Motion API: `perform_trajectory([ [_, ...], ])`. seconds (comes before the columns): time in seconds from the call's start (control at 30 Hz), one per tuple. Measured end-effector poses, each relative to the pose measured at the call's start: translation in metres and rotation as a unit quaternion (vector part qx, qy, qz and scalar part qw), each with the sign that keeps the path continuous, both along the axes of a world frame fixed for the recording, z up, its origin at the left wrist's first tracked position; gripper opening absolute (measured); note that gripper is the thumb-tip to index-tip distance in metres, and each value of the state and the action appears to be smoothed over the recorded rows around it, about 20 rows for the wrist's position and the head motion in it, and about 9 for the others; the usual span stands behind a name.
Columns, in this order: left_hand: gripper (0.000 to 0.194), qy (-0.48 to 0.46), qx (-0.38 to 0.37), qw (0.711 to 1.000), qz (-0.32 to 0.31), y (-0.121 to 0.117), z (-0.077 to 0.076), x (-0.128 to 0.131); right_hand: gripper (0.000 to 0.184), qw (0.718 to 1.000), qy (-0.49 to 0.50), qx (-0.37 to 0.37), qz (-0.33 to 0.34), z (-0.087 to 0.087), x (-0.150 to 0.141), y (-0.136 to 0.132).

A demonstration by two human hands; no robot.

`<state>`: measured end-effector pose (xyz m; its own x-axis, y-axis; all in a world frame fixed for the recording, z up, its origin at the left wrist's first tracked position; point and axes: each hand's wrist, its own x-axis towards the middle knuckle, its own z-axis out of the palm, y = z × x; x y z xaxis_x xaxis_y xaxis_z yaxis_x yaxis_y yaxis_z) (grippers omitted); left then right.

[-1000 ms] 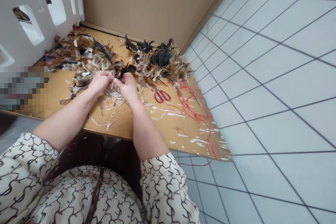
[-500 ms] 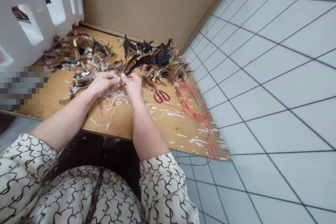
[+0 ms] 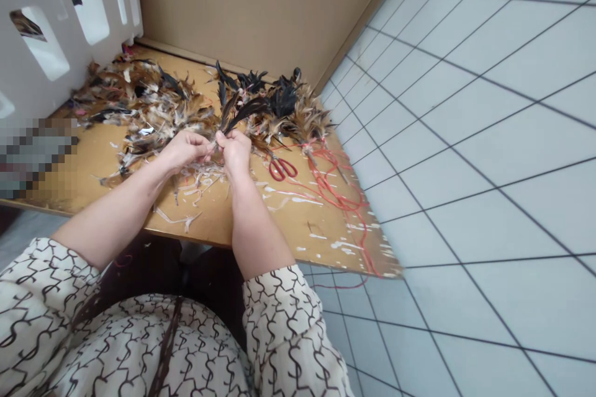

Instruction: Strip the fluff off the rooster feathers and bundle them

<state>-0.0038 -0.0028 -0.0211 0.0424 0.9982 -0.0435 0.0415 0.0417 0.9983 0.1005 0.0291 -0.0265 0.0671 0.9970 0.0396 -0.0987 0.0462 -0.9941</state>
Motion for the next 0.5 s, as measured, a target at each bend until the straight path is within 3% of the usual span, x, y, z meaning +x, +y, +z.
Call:
perform_trajectory([
  [0.2,0.024,-0.017,-0.034,0.999,0.008,-0.0048,0.0058,0.0018,0.036,0.999,0.028,-0.022,0.014,0.0011,0.0015,0.0003],
  [0.5,0.026,-0.097,-0.060,0.993,0.032,-0.0026,0.0057,-0.0008,0.025,0.977,0.136,-0.021,0.165,0.0043,0.0095,-0.0009],
])
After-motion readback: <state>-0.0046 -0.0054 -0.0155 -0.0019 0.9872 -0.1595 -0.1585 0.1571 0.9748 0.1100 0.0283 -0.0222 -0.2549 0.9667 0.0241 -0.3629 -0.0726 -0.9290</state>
